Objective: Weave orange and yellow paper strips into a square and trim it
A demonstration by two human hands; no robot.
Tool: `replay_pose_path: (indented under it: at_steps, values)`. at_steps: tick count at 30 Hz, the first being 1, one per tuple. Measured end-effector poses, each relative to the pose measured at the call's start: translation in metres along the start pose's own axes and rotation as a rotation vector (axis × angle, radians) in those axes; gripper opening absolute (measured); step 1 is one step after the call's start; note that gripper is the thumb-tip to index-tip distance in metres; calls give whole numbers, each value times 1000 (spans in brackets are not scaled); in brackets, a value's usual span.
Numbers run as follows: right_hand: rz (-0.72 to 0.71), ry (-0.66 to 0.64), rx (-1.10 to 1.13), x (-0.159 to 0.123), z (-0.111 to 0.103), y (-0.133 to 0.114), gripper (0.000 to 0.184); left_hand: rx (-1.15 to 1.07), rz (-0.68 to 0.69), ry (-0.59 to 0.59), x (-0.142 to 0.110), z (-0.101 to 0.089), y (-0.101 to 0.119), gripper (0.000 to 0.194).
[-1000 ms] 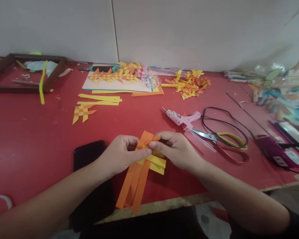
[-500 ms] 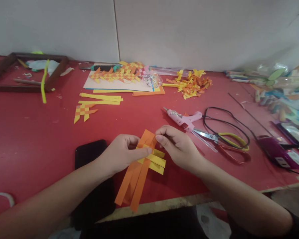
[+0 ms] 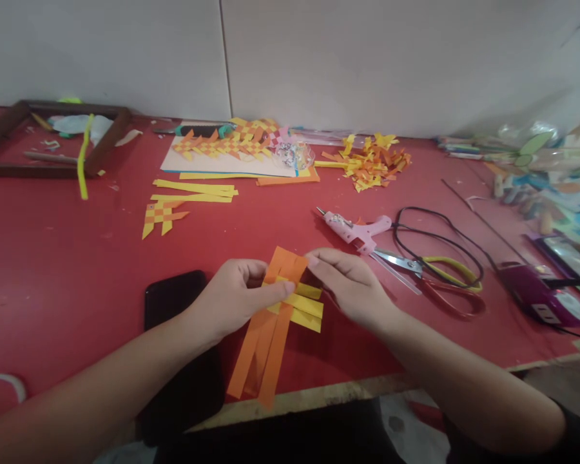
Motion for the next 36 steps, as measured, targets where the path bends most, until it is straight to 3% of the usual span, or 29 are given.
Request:
replay_pose_path:
  at_steps: [3,11,22,32,36]
  values:
    - [29,-57,59,-3,9,2,42,40,13,16,0,-1,2,30]
    - [61,-91,11,-3,15,6,30,176,58,27,2,-4,2,22]
    - [-131,-62,-315,0,4,-18,24,139,-9,11,1,-2,-1,26]
    - [-47,-29,-73,2,0,-6,22,37,-23,-5,1,0,-3,26]
    - [-31,54,66,5,-8,-3,24,36,-20,-7,1,1,-2,27]
Point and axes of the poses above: each hand's wrist, its own x-axis towards the middle knuckle, its own z-axis out of the palm, y = z × x, the point moved 9 cm from there along x, towards the middle knuckle, and after that the axes turned 7 degrees about x, right-handed, at the moved point
